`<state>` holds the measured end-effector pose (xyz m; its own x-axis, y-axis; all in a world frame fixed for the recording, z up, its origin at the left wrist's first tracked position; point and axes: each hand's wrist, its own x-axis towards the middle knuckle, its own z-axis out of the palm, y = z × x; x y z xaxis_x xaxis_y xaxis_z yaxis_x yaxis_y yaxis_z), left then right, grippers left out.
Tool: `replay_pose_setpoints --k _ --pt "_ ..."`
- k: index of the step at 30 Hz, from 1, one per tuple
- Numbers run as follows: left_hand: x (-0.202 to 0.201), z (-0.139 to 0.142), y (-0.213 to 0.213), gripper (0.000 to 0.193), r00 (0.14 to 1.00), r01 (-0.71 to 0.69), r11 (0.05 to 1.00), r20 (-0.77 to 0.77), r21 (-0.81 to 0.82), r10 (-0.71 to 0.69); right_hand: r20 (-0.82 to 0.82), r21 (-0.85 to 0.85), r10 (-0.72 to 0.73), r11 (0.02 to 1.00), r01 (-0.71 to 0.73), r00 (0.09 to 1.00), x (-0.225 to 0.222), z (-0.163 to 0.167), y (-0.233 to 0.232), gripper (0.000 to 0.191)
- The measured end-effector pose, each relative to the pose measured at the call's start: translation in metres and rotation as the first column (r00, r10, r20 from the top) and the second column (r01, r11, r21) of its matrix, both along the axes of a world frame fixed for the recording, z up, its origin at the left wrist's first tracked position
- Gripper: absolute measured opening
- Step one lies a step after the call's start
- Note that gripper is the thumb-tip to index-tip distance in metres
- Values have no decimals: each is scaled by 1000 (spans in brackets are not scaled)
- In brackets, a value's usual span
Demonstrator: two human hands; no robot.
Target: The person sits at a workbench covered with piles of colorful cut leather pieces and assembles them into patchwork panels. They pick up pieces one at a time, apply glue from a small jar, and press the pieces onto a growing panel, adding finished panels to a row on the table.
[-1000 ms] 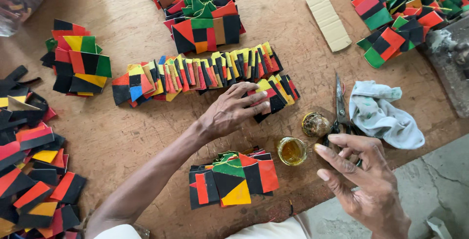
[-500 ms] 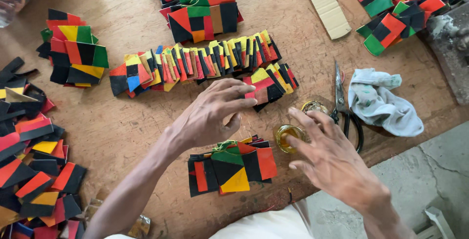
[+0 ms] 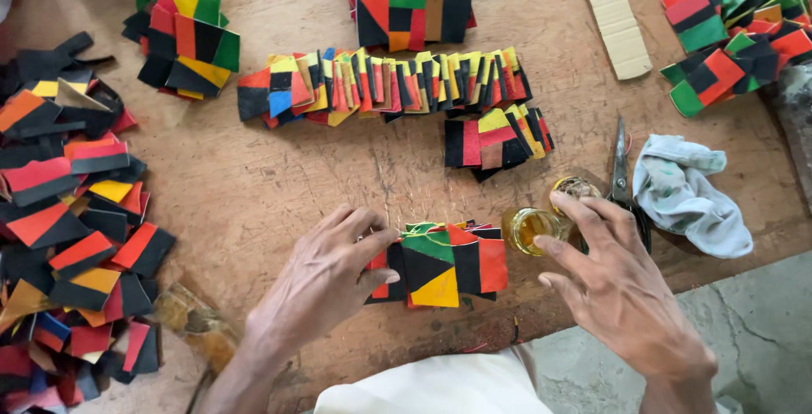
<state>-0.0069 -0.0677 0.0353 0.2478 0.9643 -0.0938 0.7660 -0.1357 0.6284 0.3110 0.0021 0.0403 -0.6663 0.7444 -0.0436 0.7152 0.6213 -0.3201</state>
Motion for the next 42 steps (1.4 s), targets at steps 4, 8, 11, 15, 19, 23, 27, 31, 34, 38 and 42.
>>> replay_pose_setpoints --k 4,8,11,15,19,23,27,31,34,38,42 --pt "0 -14 -14 43 997 -69 996 -36 60 71 0 -1 -27 1000 27 1000 -2 2 -10 44" --pt "0 -25 -25 38 995 -92 990 -37 107 96 17 3 -30 1000 30 999 -2 4 -16 46" --pt "0 -27 -29 38 994 -102 984 -28 143 107 29 -22 -49 999 49 998 2 7 -19 46" --pt "1 -26 -31 41 991 -133 976 9 170 134 -7 72 -81 994 82 997 5 16 -19 40" --pt "0 -20 -31 44 992 -122 963 37 239 117 -119 175 -110 976 130 987 4 28 -16 42" --pt "-1 -15 -28 40 989 -145 980 50 138 139 -174 200 -121 967 156 977 -6 35 -12 43" --pt "-9 -16 -23 32 970 -185 980 173 71 170 -215 229 -105 961 154 971 -16 38 -11 40" --pt "-22 -17 -21 24 902 -223 970 356 -101 244 -253 236 -117 955 179 960 -22 43 -16 39" --pt "-33 -16 -19 20 872 -249 936 364 -248 328 -361 142 -128 972 190 924 -24 42 -17 36" --pt "-28 -18 -17 23 924 -268 951 238 -157 300 -331 170 -92 973 155 939 -26 37 -15 38" --pt "-25 -22 -26 42 965 -179 980 212 90 157 -320 160 -74 978 131 945 -27 34 -13 41"
